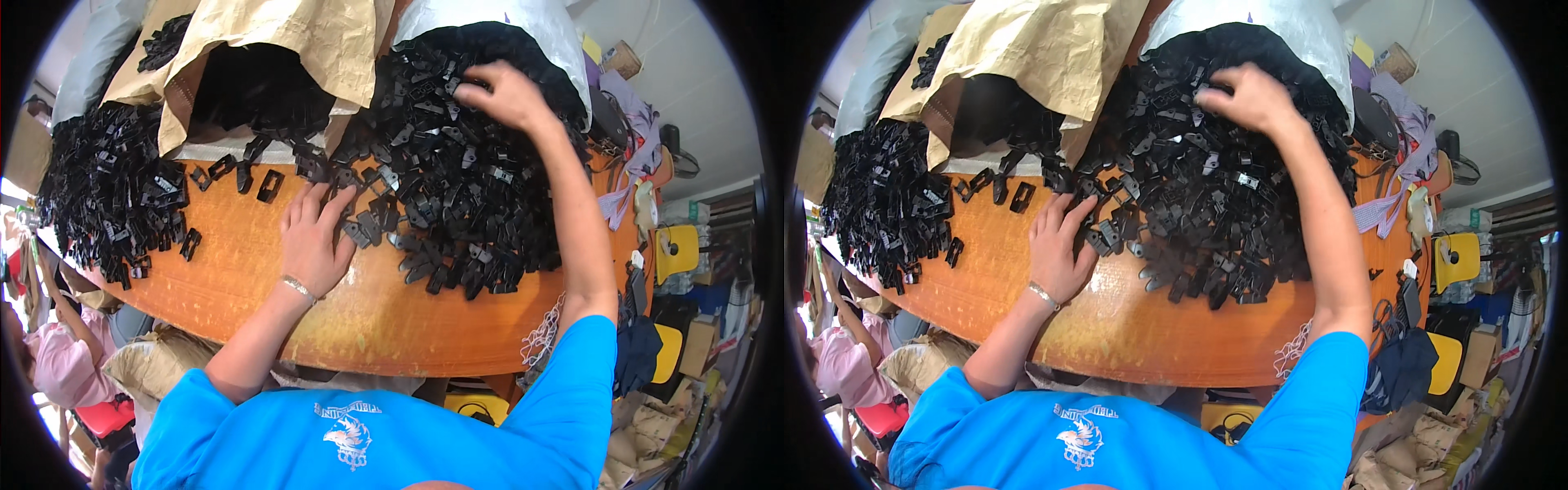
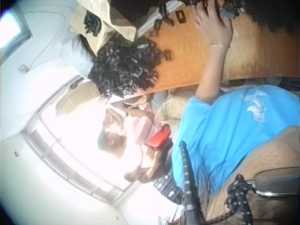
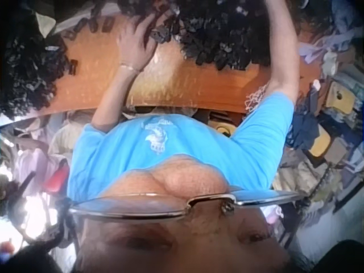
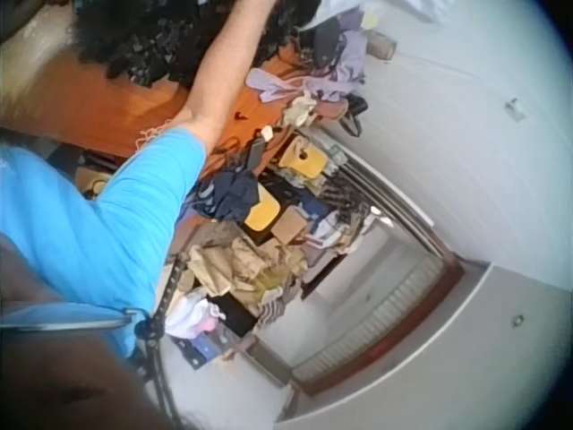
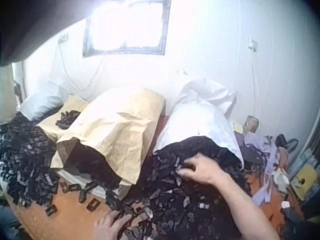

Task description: Assembling small black plastic buckle components at a workbench.

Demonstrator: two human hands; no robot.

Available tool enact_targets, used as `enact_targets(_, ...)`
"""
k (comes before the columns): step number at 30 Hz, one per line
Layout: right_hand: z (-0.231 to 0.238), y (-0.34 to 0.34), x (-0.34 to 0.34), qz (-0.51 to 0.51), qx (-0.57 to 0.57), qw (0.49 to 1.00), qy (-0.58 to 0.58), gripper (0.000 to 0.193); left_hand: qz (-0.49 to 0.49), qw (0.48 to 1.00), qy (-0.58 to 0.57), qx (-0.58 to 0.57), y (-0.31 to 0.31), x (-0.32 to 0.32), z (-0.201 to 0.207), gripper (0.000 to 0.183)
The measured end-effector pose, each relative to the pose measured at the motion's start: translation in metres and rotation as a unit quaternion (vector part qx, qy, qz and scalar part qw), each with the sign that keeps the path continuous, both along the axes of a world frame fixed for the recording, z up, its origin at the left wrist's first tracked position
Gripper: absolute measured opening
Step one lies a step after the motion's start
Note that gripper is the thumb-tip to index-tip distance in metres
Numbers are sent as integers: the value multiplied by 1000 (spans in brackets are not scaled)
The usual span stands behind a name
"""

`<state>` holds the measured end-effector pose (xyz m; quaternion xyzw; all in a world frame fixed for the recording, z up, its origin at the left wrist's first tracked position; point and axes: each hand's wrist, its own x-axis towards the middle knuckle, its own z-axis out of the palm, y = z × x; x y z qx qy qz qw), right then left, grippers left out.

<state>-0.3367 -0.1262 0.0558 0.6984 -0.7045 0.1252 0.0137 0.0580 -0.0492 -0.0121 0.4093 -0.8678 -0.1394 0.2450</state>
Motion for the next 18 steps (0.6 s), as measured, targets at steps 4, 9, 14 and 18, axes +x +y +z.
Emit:
enact_targets(4, 20, -66, -44, -169, -49, 983, 42, 67, 8, 1000, -26, 5, 2, 3, 6, 63)
enact_targets(9, 8, -103, -49, -268, 37, 962, 33, 73, -1, 1000, -20, 2, -1, 3, 4, 63)
enact_targets(14, -18, -84, -36, -223, 23, 972, 68, 78, 11, 1000, -9, -8, 2, 4, -2, 62)
enact_targets(18, -29, -50, 7, -219, 43, 971, 89, 81, 10, 1000, 1, -24, 0, 3, -5, 60)
